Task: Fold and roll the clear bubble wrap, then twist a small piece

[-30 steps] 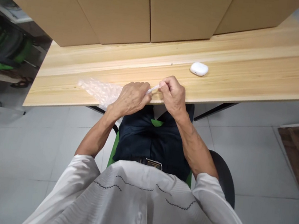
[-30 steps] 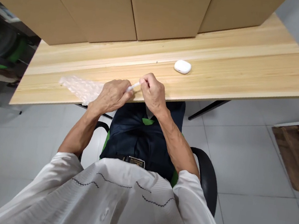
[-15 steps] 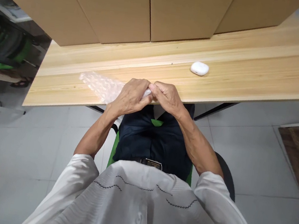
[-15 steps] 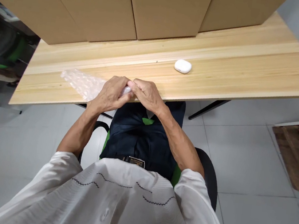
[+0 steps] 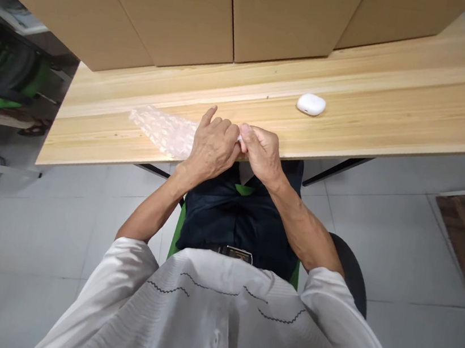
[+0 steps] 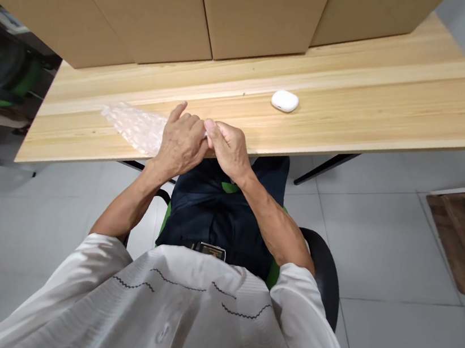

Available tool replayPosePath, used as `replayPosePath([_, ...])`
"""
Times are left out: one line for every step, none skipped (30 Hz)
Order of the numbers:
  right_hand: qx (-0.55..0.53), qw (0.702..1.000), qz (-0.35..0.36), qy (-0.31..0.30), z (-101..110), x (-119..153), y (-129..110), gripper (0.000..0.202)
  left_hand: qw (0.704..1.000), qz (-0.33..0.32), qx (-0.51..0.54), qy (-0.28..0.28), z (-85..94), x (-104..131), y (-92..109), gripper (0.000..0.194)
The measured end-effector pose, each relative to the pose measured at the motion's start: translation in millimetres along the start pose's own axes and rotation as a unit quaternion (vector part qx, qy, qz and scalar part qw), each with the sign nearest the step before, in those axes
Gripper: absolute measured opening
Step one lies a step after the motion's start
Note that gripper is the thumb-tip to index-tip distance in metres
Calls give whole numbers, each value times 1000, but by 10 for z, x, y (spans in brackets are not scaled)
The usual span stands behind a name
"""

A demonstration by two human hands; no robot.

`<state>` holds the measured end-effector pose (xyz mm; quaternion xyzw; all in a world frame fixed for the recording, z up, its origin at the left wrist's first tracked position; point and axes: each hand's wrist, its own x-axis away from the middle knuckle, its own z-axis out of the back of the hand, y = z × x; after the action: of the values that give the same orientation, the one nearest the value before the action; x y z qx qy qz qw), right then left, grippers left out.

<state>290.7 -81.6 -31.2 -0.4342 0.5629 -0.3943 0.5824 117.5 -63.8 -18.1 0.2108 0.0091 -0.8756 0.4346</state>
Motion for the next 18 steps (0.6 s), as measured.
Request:
replayPosePath([-14,1000,-12,9,-9,18,9,86,1000,-4,1,3,22,4,4,12])
replayPosePath([-29,999,-26,19,-21,32,20,85,1000,-6,3,4,46,9,11,12])
replayPosePath([-44,998,-38,28,-34,43,33,85,1000,-7,6,4,69,16,18,12])
replayPosePath([-56,997,-48,37,-48,49,46,84,1000,-6,8,2,88,26,24,12])
replayPosePath([-67,995,-56,45,-60,51,59,83,1000,-4,10,0,102,39,26,12])
replayPosePath([-77,994,-61,54,-70,49,71,83,1000,-2,10,-2,109,55,24,11])
replayPosePath([-87,992,-64,63,-77,42,81,82,1000,-1,7,-1,110,75,18,10])
replayPosePath([-97,991,-65,72,-80,33,90,82,1000,-2,1,2,106,97,9,9])
replayPosePath([-107,989,-66,79,-79,21,97,81,1000,-5,-7,6,97,119,-2,8])
replayPosePath([-115,987,-67,85,-75,8,103,81,1000,-8,-14,10,84,140,-14,6])
replayPosePath([-121,987,-67,87,-68,-7,108,81,1000,-10,-20,13,71,159,-26,5])
replayPosePath([-123,986,-67,87,-59,-21,112,80,1000,-12,-23,15,58,172,-37,5])
replayPosePath([-121,987,-66,85,-51,-35,114,81,1000,-13,-23,15,46,180,-47,4])
replayPosePath([-116,988,-65,82,-43,-47,116,81,1000,-13,-20,13,36,183,-55,4])
replayPosePath([-109,989,-64,80,-38,-58,116,81,1000,-13,-16,9,27,182,-63,4])
replayPosePath([-102,990,-65,79,-34,-67,116,81,1000,-13,-12,6,19,177,-72,4])
replayPosePath([-96,990,-69,80,-32,-74,117,81,1000,-14,-9,2,11,172,-82,4])
replayPosePath([-93,989,-74,82,-32,-79,118,81,1000,-14,-8,-3,4,168,-94,4])
